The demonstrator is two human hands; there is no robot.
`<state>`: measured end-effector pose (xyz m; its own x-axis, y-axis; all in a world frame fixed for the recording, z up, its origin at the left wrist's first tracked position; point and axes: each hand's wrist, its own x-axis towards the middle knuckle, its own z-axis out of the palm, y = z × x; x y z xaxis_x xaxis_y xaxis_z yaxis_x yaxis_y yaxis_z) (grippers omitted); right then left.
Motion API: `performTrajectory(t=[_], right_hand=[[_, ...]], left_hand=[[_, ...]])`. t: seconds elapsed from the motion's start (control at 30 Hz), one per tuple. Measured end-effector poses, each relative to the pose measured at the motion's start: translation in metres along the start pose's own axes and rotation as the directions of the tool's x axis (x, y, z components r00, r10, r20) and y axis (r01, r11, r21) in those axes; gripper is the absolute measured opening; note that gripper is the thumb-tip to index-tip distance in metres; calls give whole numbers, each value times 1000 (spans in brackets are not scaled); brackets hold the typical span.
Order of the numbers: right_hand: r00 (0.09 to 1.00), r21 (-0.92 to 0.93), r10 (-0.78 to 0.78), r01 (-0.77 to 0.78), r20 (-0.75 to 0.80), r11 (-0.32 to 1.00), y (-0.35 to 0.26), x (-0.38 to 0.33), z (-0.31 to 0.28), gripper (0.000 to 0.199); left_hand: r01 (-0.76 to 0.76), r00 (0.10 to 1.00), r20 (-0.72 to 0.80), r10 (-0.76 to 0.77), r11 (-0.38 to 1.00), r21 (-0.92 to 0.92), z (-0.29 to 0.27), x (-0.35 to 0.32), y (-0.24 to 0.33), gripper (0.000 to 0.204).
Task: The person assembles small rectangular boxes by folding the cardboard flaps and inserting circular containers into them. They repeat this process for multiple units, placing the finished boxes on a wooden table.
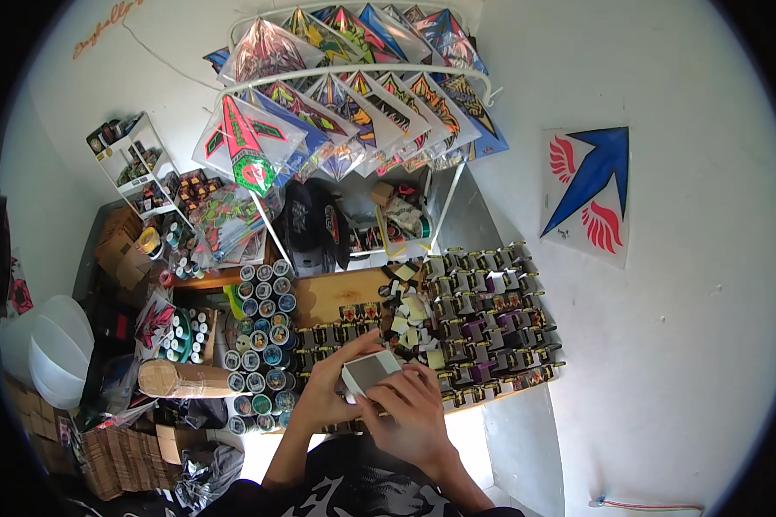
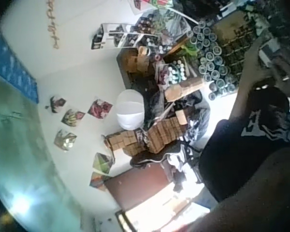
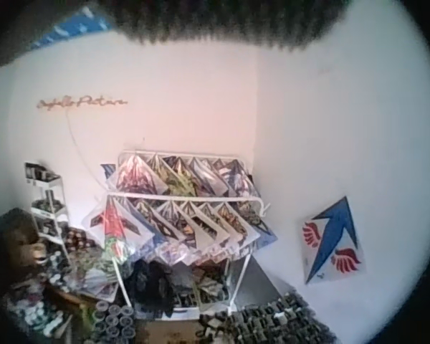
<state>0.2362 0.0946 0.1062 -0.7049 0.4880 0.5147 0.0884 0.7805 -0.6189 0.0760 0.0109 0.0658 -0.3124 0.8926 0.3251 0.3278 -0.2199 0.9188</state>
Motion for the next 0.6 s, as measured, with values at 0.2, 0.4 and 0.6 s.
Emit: performTrajectory(t=[0.2, 0.4, 0.6], right_hand=[[998, -33, -64, 65, 22, 997, 7, -6, -11, 15], [989, 24, 53, -50, -140, 998, -3, -21, -34, 25], [927, 322, 373, -367, 47, 873, 11, -24, -71, 35]], left_hand=[[-2, 1000, 23, 2, 1000, -25, 11, 0, 0, 101], [-4, 998, 62, 10, 995, -100, 15, -3, 16, 105], [-8, 995, 103, 17, 997, -81, 38, -17, 31, 106]])
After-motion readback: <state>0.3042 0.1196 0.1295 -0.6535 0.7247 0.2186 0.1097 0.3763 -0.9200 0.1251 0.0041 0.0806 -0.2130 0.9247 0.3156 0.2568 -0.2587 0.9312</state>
